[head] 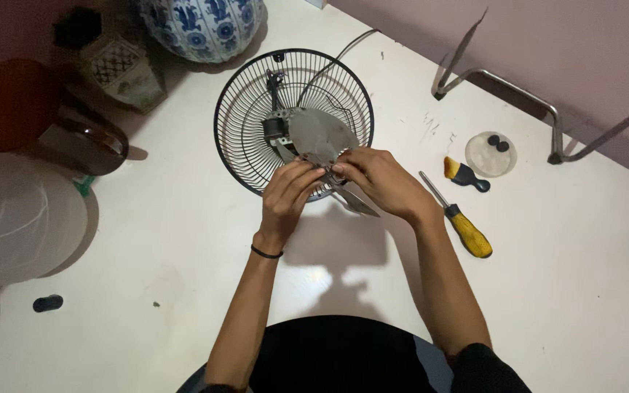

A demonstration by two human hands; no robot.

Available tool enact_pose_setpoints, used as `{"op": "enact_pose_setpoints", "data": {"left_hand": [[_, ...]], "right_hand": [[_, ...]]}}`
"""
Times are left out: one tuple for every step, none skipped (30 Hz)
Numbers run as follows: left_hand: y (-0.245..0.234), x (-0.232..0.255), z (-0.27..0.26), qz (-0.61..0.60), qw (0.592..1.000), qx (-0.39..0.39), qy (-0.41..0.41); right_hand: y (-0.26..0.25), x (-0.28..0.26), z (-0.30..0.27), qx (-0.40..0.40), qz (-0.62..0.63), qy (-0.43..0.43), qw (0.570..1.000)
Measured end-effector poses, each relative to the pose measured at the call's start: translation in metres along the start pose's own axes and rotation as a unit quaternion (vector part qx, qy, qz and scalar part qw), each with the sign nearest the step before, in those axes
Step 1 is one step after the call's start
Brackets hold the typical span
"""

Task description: The person uses a screwdriver to loosen and remove the fan blades from the motor hub of a table fan. They then remove the central hub cap and set the components aside on the table.

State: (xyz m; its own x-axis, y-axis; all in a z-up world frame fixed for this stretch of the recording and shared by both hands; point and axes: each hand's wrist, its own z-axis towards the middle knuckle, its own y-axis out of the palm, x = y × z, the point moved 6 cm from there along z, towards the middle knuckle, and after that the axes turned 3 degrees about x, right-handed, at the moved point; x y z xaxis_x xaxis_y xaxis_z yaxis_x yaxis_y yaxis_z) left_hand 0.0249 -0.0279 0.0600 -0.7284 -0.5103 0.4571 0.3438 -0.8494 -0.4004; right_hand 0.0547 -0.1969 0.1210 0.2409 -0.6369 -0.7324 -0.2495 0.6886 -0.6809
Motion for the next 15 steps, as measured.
{"op": "enact_pose_setpoints", "data": {"left_hand": [[0.001, 0.000, 0.000, -0.001, 1.000, -0.001, 0.000], [0.001, 0.001, 0.001, -0.002, 1.000, -0.002, -0.001], [0.000, 0.002, 0.000, -0.004, 1.000, -0.004, -0.002], [0.000, 0.003, 0.000, -0.007, 1.000, -0.006, -0.002], [0.001, 0.004, 0.001, -0.012, 1.000, -0.008, -0.001], [0.002, 0.004, 0.002, -0.016, 1.000, -0.010, 0.000], [0.002, 0.006, 0.002, -0.016, 1.000, -0.011, 0.004], [0.003, 0.008, 0.002, -0.015, 1.000, -0.012, 0.007], [0.005, 0.009, 0.003, -0.016, 1.000, -0.014, 0.012], [0.006, 0.011, 0.003, -0.017, 1.000, -0.011, 0.017], [0.007, 0.014, 0.004, -0.019, 1.000, -0.009, 0.022], [0.008, 0.016, 0.004, -0.021, 0.999, -0.007, 0.027], [0.010, 0.018, 0.005, -0.022, 0.999, -0.013, 0.030], [0.010, 0.020, 0.005, -0.023, 0.999, -0.018, 0.033], [0.013, 0.022, 0.006, -0.024, 0.999, -0.022, 0.037]], "right_hand": [[-0.002, 0.000, -0.002, 0.000, 0.005, 0.007, 1.000], [-0.003, 0.001, -0.004, -0.001, 0.010, 0.013, 1.000], [-0.005, 0.001, -0.007, -0.001, 0.016, 0.021, 1.000], [-0.006, 0.004, -0.010, -0.003, 0.008, 0.040, 0.999], [-0.008, 0.007, -0.013, -0.003, -0.001, 0.058, 0.998], [-0.010, 0.010, -0.016, -0.003, -0.009, 0.077, 0.997], [-0.011, 0.013, -0.021, -0.003, -0.008, 0.083, 0.997], [-0.014, 0.017, -0.025, -0.003, -0.007, 0.088, 0.996], [-0.018, 0.023, -0.031, -0.001, -0.005, 0.095, 0.995], [-0.021, 0.029, -0.037, 0.007, -0.011, 0.105, 0.994], [-0.024, 0.036, -0.044, 0.015, -0.016, 0.117, 0.993], [-0.029, 0.043, -0.052, 0.023, -0.022, 0.128, 0.991], [-0.034, 0.051, -0.061, 0.040, -0.021, 0.141, 0.989], [-0.040, 0.059, -0.073, 0.057, -0.021, 0.153, 0.986], [-0.045, 0.067, -0.084, 0.075, -0.023, 0.165, 0.983]]}}
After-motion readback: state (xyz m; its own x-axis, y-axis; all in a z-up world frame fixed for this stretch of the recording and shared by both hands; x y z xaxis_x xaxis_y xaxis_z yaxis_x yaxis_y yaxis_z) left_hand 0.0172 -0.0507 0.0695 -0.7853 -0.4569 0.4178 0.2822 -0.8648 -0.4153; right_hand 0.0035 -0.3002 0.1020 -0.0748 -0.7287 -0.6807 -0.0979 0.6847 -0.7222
